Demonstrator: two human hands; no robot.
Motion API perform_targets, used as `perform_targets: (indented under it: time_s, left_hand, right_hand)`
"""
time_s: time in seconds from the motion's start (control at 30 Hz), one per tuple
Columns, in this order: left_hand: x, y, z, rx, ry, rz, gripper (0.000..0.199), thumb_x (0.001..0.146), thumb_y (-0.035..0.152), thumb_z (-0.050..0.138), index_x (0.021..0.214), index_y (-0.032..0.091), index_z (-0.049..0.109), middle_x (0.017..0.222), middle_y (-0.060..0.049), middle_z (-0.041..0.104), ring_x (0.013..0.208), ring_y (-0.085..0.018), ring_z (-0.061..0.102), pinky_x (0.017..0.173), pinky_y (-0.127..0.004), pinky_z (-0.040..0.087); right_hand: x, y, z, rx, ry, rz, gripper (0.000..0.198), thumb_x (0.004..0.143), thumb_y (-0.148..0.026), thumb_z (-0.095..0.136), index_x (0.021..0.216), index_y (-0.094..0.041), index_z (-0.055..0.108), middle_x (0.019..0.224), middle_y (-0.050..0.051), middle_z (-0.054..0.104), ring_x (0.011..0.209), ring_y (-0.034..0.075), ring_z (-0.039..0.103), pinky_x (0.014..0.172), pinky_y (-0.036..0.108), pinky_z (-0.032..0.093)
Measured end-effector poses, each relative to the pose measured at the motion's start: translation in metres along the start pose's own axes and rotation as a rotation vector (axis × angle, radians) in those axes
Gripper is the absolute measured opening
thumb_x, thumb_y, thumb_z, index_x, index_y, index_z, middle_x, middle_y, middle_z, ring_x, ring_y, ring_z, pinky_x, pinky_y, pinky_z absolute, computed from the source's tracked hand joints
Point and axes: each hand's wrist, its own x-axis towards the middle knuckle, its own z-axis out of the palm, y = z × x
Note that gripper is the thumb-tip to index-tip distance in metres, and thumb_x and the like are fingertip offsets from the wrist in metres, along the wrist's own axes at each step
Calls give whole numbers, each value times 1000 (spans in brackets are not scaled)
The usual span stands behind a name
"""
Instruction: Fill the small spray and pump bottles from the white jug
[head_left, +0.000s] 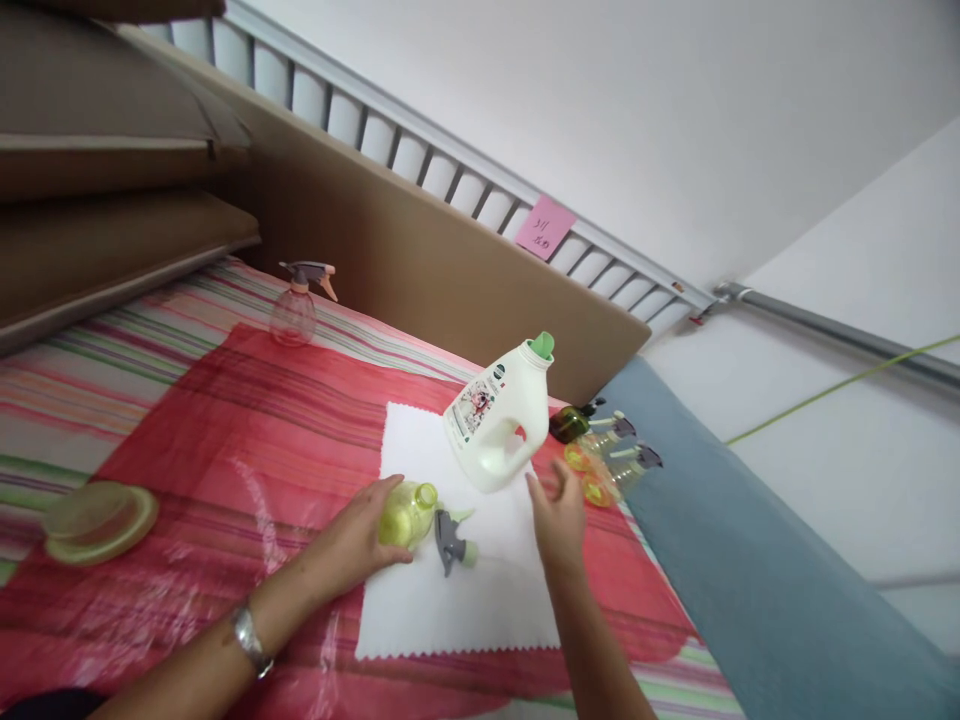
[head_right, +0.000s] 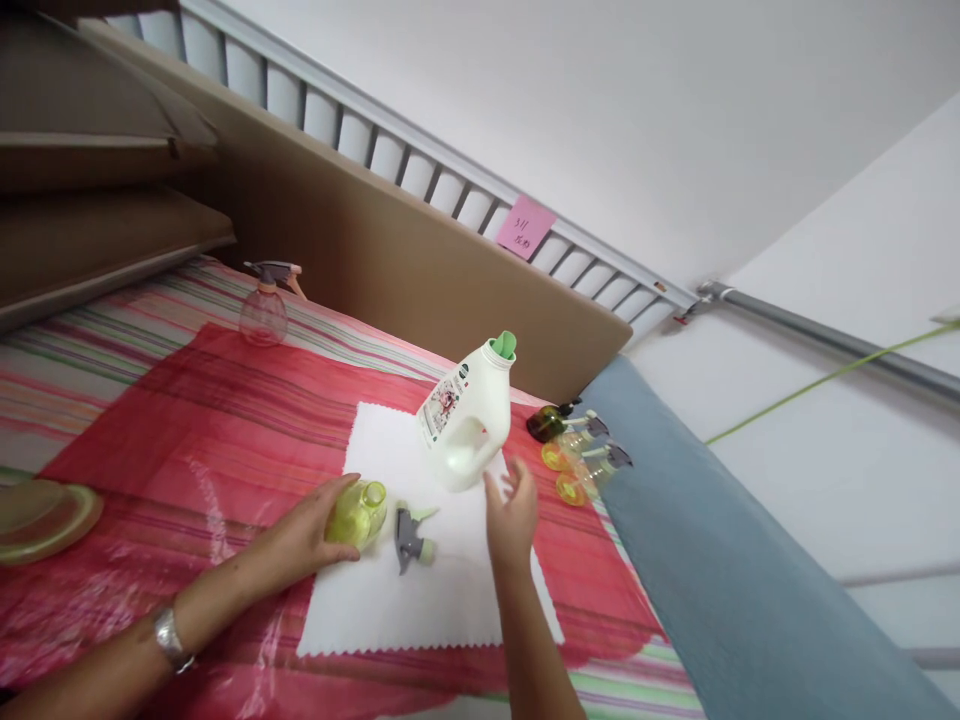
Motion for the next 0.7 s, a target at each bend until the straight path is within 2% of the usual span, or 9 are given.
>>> perform_targets:
  time_s: [0.07, 0.13, 0.2, 0.27, 0.4, 0.5, 0.6, 0.7]
  left_hand:
    - [1, -4, 1, 12, -2, 12, 84, 59, 33, 75, 133, 17, 37, 137, -14, 45, 127, -28, 41, 107, -40, 29]
    - [2, -9, 3, 32, 5, 26, 83, 60, 33, 74, 132, 18, 37, 137, -14, 45, 127, -28, 41, 107, -40, 30]
    - [3, -15, 5, 46, 22, 52, 80, 61, 35, 72, 132, 20, 38, 137, -12, 46, 126, -28, 41, 107, -40, 30]
    - [6, -21, 8, 49, 34, 75, 79, 62, 36, 71, 132, 20, 37, 137, -12, 46, 126, -28, 42, 107, -39, 31]
    - [10, -28, 9, 45, 19, 81, 80, 62, 34, 71, 132, 20, 35, 138, -12, 45, 127, -28, 41, 107, -40, 30]
    - [7, -20, 7, 36, 10, 62, 81, 60, 34, 71, 131, 17, 37, 138, -13, 45, 127, -29, 40, 107, -41, 30]
    - [2, -6, 2, 11, 14, 48, 80, 59, 32, 72, 130, 14, 40, 135, -16, 47, 125, -29, 42, 106, -40, 30]
    - [-1, 5, -1, -19, 27, 32, 82, 55, 30, 75, 129, 16, 42, 133, -15, 50, 124, -29, 44, 105, -40, 31]
  right_hand:
    - [-36, -3, -4, -55, -177, -92, 39, 71, -39, 59, 102, -16, 60, 97, 12, 65, 86, 26, 59, 77, 42, 46]
    - [-69, -6, 0, -107, -330, -192, 27, 67, -28, 63, 93, -22, 65, 96, 7, 68, 93, 26, 58, 86, 41, 43]
    - [-91, -9, 6, -204, -414, -240, 31, 67, -17, 59, 97, -24, 65, 101, 6, 67, 98, 27, 56, 89, 41, 39]
    - [-100, -10, 13, -295, -455, -246, 37, 66, -12, 57, 101, -24, 64, 102, 7, 67, 96, 28, 56, 87, 43, 39]
    - [-96, -10, 18, -370, -459, -229, 37, 64, -9, 56, 98, -20, 65, 95, 8, 67, 90, 28, 58, 83, 43, 40]
    - [-84, -14, 11, -351, -442, -208, 35, 62, -8, 56, 94, -19, 66, 93, 9, 68, 90, 27, 59, 83, 40, 43]
    - [-65, -31, -12, -287, -379, -169, 31, 71, -15, 52, 101, -16, 62, 100, 11, 66, 94, 25, 59, 85, 38, 45]
    - [-44, -65, -44, -140, -278, -109, 32, 82, -29, 46, 110, -17, 54, 106, 11, 62, 94, 24, 59, 83, 40, 47]
